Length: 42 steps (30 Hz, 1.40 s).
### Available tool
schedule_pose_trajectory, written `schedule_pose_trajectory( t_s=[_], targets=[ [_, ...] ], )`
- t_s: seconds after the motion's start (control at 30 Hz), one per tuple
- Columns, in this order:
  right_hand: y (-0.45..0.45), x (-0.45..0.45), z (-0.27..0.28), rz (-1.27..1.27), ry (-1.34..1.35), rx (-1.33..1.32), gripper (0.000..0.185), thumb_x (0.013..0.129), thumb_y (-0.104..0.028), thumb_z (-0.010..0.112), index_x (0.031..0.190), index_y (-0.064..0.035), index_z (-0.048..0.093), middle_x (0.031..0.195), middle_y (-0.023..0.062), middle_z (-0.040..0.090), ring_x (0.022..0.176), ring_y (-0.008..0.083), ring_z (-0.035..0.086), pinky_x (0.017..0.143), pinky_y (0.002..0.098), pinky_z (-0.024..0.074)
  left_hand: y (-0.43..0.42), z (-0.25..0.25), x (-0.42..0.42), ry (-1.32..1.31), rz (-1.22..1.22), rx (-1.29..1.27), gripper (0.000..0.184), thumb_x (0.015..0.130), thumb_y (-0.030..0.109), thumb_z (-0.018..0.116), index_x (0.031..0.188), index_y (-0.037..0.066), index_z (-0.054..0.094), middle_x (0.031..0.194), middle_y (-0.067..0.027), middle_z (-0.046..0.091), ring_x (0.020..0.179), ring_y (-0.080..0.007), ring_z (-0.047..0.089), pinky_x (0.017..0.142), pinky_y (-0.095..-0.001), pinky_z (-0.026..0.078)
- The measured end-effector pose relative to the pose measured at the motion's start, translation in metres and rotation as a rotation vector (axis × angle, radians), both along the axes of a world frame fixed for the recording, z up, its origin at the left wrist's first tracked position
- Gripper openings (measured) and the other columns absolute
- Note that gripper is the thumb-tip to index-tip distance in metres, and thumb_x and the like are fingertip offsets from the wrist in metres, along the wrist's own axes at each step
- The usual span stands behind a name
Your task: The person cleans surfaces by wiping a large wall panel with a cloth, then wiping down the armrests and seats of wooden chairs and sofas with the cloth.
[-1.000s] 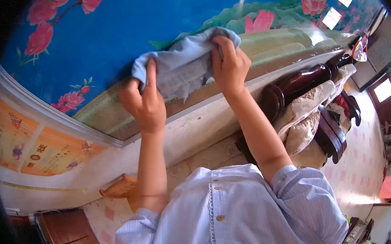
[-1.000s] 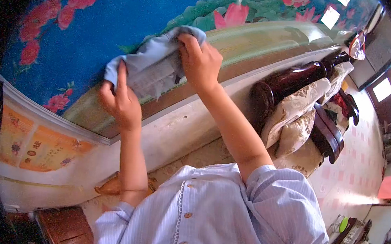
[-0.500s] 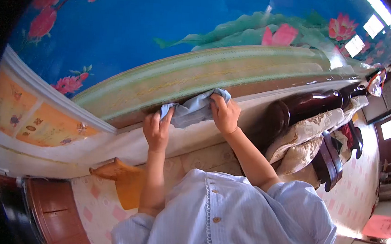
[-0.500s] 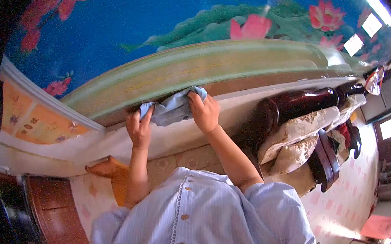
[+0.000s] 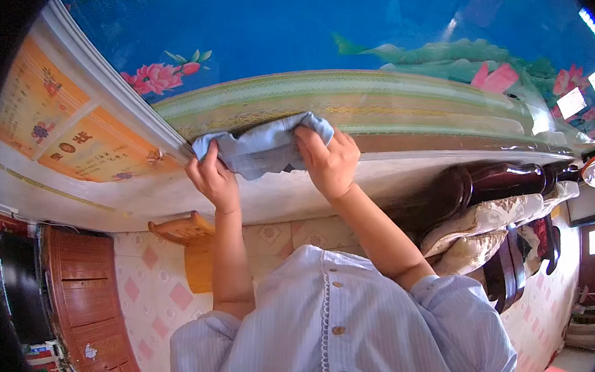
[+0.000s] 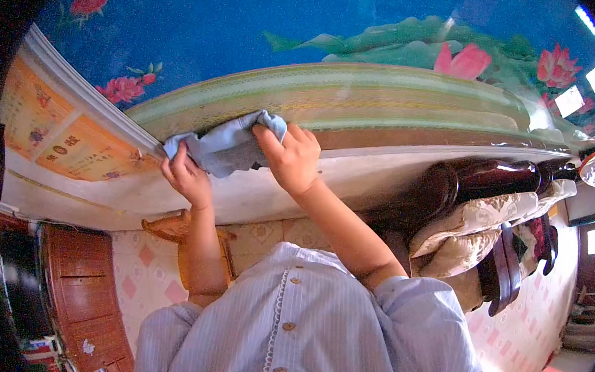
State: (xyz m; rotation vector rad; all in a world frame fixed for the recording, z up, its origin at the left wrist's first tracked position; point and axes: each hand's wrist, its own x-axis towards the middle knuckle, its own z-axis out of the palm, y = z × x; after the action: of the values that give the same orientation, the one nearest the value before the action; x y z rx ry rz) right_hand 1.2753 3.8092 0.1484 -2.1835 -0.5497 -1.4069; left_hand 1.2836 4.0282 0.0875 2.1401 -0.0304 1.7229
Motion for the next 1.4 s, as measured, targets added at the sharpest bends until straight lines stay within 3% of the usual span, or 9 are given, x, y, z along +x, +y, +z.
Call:
schedule_pose_trajectory(
  t_s=[0.17,0.37,0.5,0.53,0.7,0.77,1.17,1.33,1.4],
  targets=[
    [-0.006,-0.010,-0.053,0.001,0.136,-0.105,0.019,0.074,-0.015,0.067,0.093,-0.0193,0.065,0.074,-0.0001,0.058,0.065,0.0191,0.057,0.056,0.0352,0.0447,0.003,-0.059,-0.021,0.269,-0.139,-0.012,0.029,0.078,-0.006,0.063,0.102,0.011,0.065,0.097,-0.0157,0.054,0.093,-0.0365,0.054,0.078,-0.0455,0.047],
    [-0.042,-0.021,-0.063,-0.093,0.187,-0.165,0.019,0.074,-0.013,0.068,0.092,-0.0190,0.065,0.077,-0.0009,0.061,0.066,0.0184,0.058,0.059,0.0348,0.0461,-0.024,-0.043,-0.039,0.361,-0.269,0.106,0.033,0.074,-0.008,0.061,0.100,0.011,0.067,0.094,-0.0101,0.056,0.086,-0.0306,0.055,0.073,-0.0404,0.048],
    [-0.078,-0.016,-0.023,-0.210,0.077,-0.039,0.016,0.075,-0.012,0.069,0.089,-0.0176,0.067,0.081,0.0014,0.065,0.070,0.0208,0.061,0.060,0.0344,0.0465,-0.052,0.011,-0.025,0.261,-0.345,0.243,0.038,0.074,-0.008,0.061,0.104,0.013,0.070,0.095,-0.0085,0.056,0.083,-0.0281,0.056,0.072,-0.0387,0.048],
    [-0.085,-0.015,-0.005,-0.235,0.012,0.009,0.021,0.070,-0.008,0.071,0.089,-0.0157,0.067,0.079,0.0078,0.065,0.070,0.0297,0.063,0.061,0.0387,0.0487,-0.061,0.030,-0.016,0.157,-0.369,0.261,0.039,0.073,-0.007,0.062,0.106,0.014,0.070,0.095,-0.0078,0.056,0.082,-0.0277,0.056,0.072,-0.0384,0.047],
    [-0.119,-0.005,0.089,-0.307,-0.084,0.208,0.017,0.077,-0.008,0.067,0.094,-0.0123,0.065,0.086,0.0103,0.067,0.075,0.0313,0.065,0.065,0.0389,0.0497,-0.119,0.139,0.003,-0.127,-0.365,0.273,0.045,0.073,-0.003,0.062,0.112,0.017,0.069,0.096,-0.0052,0.055,0.083,-0.0258,0.054,0.074,-0.0381,0.046],
    [-0.128,-0.003,0.100,-0.300,-0.140,0.263,0.017,0.079,-0.010,0.066,0.096,-0.0132,0.064,0.086,0.0106,0.067,0.075,0.0329,0.064,0.064,0.0399,0.0498,-0.137,0.154,0.003,-0.173,-0.348,0.283,0.046,0.073,-0.002,0.062,0.113,0.018,0.069,0.096,-0.0047,0.054,0.084,-0.0252,0.054,0.075,-0.0380,0.045],
    [-0.179,-0.013,-0.025,-0.328,0.151,0.250,0.021,0.082,-0.004,0.061,0.102,-0.0059,0.059,0.091,0.0153,0.066,0.081,0.0377,0.064,0.069,0.0406,0.0500,-0.180,0.066,-0.010,0.044,-0.425,0.302,0.043,0.074,0.000,0.061,0.112,0.019,0.070,0.095,-0.0029,0.056,0.079,-0.0229,0.053,0.071,-0.0372,0.045],
    [-0.193,-0.016,0.009,-0.311,0.128,0.262,0.020,0.082,-0.004,0.061,0.102,-0.0060,0.059,0.090,0.0158,0.066,0.080,0.0377,0.064,0.070,0.0406,0.0499,-0.192,0.090,-0.008,0.019,-0.394,0.361,0.046,0.075,0.003,0.062,0.118,0.019,0.068,0.097,-0.0019,0.056,0.078,-0.0217,0.052,0.070,-0.0366,0.044],
    [-0.205,-0.004,0.045,-0.281,-0.040,0.338,0.019,0.083,-0.008,0.062,0.102,-0.0111,0.060,0.087,0.0151,0.066,0.079,0.0365,0.064,0.067,0.0425,0.0493,-0.200,0.122,-0.003,-0.019,-0.357,0.406,0.046,0.076,0.004,0.062,0.118,0.020,0.068,0.098,-0.0015,0.056,0.078,-0.0212,0.051,0.071,-0.0360,0.045]
  ],
)
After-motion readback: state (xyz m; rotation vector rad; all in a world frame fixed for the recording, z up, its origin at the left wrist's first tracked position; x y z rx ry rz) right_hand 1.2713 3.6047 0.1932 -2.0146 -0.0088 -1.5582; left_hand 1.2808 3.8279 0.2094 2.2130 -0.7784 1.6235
